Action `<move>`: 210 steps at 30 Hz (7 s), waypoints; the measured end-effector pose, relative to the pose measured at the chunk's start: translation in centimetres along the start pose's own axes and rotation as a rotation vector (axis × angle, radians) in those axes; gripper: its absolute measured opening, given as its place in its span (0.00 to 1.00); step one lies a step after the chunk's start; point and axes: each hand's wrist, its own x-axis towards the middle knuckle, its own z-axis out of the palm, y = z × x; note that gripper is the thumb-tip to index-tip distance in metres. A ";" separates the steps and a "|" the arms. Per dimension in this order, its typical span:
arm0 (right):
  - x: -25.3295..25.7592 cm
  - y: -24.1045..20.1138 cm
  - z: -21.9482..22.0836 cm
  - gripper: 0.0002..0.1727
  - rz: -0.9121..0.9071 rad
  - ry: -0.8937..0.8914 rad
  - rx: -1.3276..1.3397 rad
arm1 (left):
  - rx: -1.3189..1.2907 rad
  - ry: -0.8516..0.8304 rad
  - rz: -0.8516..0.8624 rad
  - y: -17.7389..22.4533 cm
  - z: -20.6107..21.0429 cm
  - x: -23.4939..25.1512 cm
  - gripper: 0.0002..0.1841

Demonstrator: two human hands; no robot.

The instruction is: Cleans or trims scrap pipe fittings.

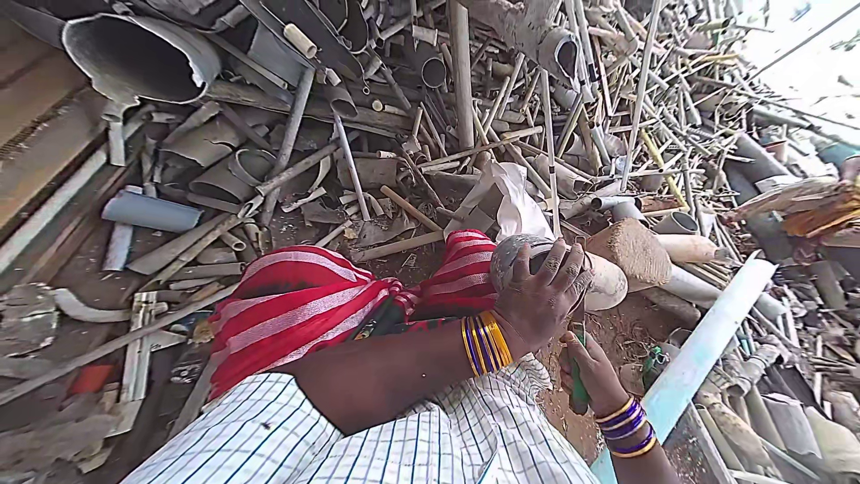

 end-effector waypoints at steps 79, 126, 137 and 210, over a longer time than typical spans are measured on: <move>8.9 -2.7 5.1 0.24 -0.074 0.027 -0.617 | 0.058 -0.239 -0.488 -8.9 -5.4 8.0 0.43; 3.6 0.2 4.4 0.21 -0.261 -0.185 -0.063 | -0.027 -0.551 -0.169 -9.3 -7.6 8.7 0.52; 3.7 1.7 5.7 0.16 -0.444 0.125 0.006 | -0.168 -0.573 -0.387 -13.3 -7.5 9.8 0.51; 4.8 6.5 7.6 0.10 -0.333 -0.253 0.510 | 0.196 0.001 0.006 -4.1 -2.9 5.0 0.57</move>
